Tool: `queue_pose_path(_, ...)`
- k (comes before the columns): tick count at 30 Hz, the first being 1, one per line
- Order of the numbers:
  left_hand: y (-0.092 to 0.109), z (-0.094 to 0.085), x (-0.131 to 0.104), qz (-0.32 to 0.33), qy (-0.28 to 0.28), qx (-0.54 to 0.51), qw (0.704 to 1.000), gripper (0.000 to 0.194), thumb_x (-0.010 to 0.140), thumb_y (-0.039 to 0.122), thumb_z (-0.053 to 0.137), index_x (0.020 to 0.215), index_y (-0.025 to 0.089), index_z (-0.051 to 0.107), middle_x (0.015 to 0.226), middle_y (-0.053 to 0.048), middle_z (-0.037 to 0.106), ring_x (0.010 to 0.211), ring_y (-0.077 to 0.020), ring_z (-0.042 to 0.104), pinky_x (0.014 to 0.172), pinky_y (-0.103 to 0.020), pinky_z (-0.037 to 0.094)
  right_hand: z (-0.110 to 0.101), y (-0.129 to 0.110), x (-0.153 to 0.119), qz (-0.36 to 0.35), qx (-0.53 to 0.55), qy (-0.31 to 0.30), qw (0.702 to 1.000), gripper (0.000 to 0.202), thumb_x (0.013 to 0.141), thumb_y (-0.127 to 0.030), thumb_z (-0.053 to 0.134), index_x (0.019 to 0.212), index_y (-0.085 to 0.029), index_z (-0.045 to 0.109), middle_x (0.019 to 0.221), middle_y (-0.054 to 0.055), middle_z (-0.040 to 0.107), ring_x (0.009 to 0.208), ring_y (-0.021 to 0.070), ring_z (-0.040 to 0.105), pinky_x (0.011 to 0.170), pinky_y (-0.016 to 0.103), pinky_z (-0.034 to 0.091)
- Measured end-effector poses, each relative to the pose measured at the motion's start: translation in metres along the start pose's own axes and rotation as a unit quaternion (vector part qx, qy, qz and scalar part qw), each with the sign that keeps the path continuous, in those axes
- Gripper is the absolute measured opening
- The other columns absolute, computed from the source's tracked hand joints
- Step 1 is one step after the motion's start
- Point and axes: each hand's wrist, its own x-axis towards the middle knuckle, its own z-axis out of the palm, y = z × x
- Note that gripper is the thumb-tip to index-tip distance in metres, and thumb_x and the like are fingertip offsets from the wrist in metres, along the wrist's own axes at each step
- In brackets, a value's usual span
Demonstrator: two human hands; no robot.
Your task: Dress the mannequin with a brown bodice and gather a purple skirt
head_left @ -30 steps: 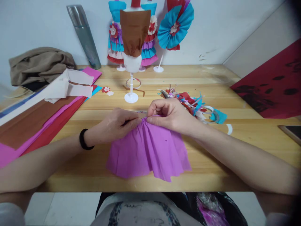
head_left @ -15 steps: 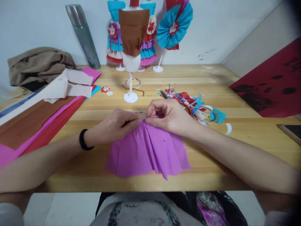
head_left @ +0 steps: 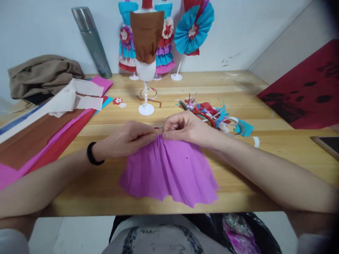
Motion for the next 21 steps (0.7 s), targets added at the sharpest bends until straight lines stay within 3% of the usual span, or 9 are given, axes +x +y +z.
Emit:
queue_pose_path(6, 0.004, -0.003, 0.0, -0.096, 0.017, -0.072, 0.993, 0.047, 0.097, 0.049, 0.036, 0.065, 0.016, 0.047, 0.061, 0.002, 0.042, 0.059, -0.0101, 0.04, 0.05, -0.022, 0.03, 0.008, -0.005, -0.003, 0.017, -0.021, 0.035, 0.999, 0.036, 0.067, -0.046, 0.08, 0.064, -0.016, 0.06, 0.05, -0.007, 0.044, 0.046, 0.0053, 0.035, 0.045, 0.023, 0.023)
queue_pose_path(10, 0.009, 0.0, 0.001, -0.124, -0.021, -0.117, 0.985, 0.044, 0.093, 0.046, 0.047, 0.062, 0.016, 0.044, 0.058, 0.004, 0.033, 0.054, -0.0077, 0.031, 0.046, -0.022, 0.023, 0.013, -0.005, -0.004, -0.024, -0.051, 0.057, 0.997, 0.035, 0.069, -0.045, 0.078, 0.062, -0.016, 0.059, 0.05, -0.008, 0.038, 0.047, 0.0049, 0.032, 0.046, 0.022, 0.023)
queue_pose_path(14, 0.007, -0.001, 0.002, -0.112, -0.033, -0.172, 0.978, 0.04, 0.094, 0.038, 0.048, 0.062, 0.016, 0.043, 0.059, 0.005, 0.03, 0.054, -0.0068, 0.029, 0.046, -0.021, 0.022, 0.01, -0.006, -0.006, -0.026, 0.0, 0.012, 1.0, 0.03, 0.073, -0.044, 0.076, 0.072, -0.017, 0.063, 0.051, -0.008, 0.042, 0.048, 0.0059, 0.034, 0.046, 0.022, 0.024)
queue_pose_path(21, -0.002, -0.009, 0.0, -0.094, -0.036, -0.163, 0.981, 0.038, 0.096, 0.035, 0.05, 0.064, 0.015, 0.047, 0.061, 0.005, 0.033, 0.055, -0.007, 0.03, 0.048, -0.022, 0.024, -0.001, -0.008, -0.011, -0.018, 0.108, -0.017, 0.994, 0.033, 0.082, -0.05, 0.068, 0.08, -0.017, 0.067, 0.072, 0.001, 0.064, 0.062, 0.0113, 0.055, 0.056, 0.024, 0.041)
